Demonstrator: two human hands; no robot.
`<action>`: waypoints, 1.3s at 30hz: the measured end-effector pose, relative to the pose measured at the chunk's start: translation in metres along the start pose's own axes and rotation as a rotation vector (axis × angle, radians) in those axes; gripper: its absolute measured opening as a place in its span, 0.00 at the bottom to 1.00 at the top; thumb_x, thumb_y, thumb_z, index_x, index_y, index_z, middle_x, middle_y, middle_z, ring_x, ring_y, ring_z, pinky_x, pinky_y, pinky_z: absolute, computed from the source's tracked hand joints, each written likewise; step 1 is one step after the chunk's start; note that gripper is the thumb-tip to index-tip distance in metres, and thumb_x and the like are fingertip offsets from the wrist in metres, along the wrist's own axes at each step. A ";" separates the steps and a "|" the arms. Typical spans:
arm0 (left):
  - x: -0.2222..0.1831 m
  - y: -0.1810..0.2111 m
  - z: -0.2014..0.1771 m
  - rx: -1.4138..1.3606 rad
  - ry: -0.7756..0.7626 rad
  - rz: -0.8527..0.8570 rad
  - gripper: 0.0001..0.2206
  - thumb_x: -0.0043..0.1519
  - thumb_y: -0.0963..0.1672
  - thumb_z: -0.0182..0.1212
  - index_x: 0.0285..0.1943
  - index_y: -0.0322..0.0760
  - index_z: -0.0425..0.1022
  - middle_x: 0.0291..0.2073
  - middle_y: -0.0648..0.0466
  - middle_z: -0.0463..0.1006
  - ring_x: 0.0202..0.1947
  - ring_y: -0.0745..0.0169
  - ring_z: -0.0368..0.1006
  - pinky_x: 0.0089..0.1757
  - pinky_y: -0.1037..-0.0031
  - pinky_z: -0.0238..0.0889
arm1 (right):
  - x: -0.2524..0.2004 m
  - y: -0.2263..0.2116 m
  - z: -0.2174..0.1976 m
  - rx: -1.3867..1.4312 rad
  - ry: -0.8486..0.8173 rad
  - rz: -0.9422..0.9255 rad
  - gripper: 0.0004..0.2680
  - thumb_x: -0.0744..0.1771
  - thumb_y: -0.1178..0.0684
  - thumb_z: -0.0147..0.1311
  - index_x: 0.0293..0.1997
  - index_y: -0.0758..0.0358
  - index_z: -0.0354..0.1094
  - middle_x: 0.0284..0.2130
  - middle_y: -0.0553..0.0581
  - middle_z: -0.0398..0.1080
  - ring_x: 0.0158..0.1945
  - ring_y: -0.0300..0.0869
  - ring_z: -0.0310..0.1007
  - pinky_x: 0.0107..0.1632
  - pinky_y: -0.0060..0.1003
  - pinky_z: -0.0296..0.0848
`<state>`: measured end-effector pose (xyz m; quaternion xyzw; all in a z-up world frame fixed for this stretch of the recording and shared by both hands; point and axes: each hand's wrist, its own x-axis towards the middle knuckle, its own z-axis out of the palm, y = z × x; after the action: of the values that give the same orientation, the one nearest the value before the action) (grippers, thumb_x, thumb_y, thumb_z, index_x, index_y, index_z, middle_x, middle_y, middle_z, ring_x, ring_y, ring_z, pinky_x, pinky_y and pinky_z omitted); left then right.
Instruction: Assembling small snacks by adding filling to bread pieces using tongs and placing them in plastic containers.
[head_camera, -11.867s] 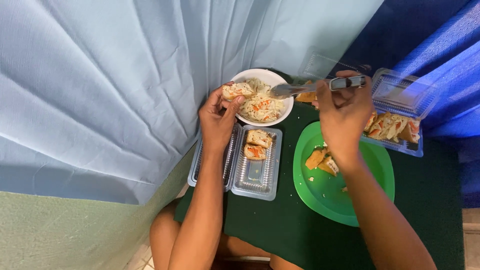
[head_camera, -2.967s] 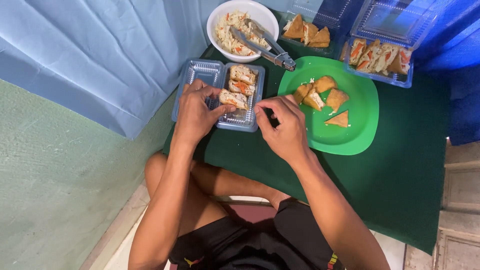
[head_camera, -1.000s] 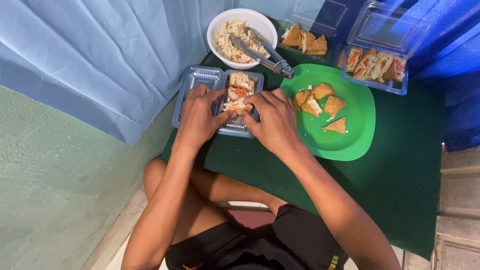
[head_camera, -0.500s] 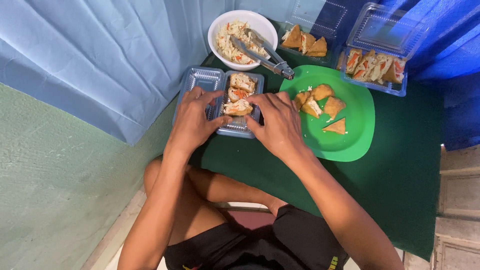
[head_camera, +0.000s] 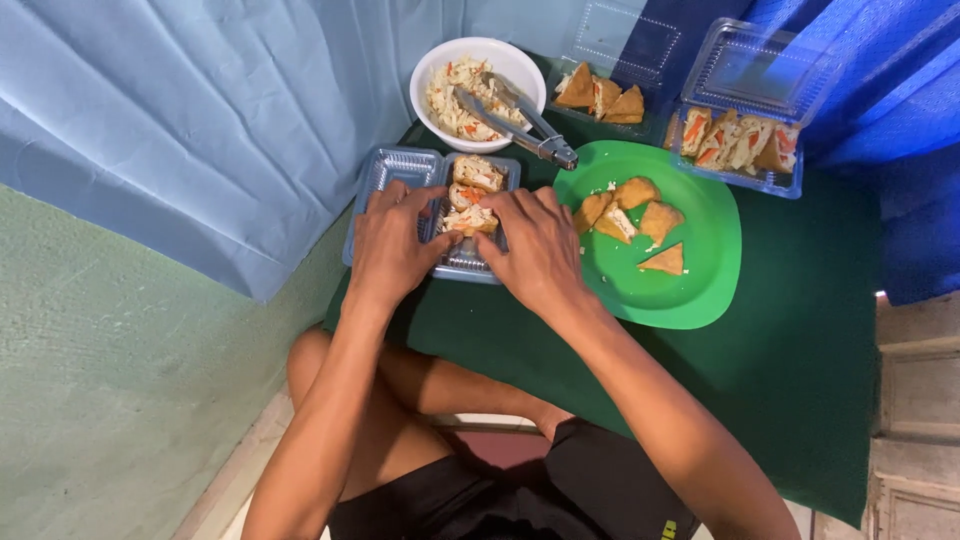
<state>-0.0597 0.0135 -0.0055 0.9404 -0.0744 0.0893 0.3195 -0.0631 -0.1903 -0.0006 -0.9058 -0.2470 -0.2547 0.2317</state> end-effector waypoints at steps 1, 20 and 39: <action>-0.001 0.001 -0.001 0.001 -0.001 0.001 0.26 0.54 0.51 0.75 0.61 0.47 0.78 0.40 0.57 0.70 0.51 0.50 0.69 0.49 0.52 0.63 | -0.001 -0.001 -0.003 0.000 0.001 0.001 0.13 0.62 0.53 0.68 0.49 0.55 0.73 0.34 0.51 0.70 0.43 0.48 0.69 0.41 0.44 0.69; -0.017 0.093 0.015 -0.383 0.145 0.320 0.09 0.70 0.45 0.57 0.40 0.42 0.81 0.26 0.49 0.81 0.35 0.43 0.80 0.39 0.61 0.72 | -0.047 0.107 -0.098 0.172 0.268 0.250 0.05 0.72 0.63 0.55 0.46 0.60 0.77 0.16 0.54 0.64 0.24 0.44 0.67 0.33 0.39 0.67; 0.033 0.152 0.115 -0.171 0.084 0.120 0.07 0.63 0.44 0.64 0.47 0.43 0.81 0.35 0.51 0.72 0.46 0.44 0.74 0.40 0.56 0.72 | -0.056 0.132 -0.102 0.113 0.247 0.203 0.04 0.67 0.65 0.60 0.44 0.66 0.75 0.29 0.62 0.74 0.35 0.56 0.75 0.40 0.49 0.72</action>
<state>-0.0436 -0.1794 0.0009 0.8990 -0.1245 0.1410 0.3954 -0.0656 -0.3665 0.0059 -0.8734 -0.1376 -0.3250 0.3356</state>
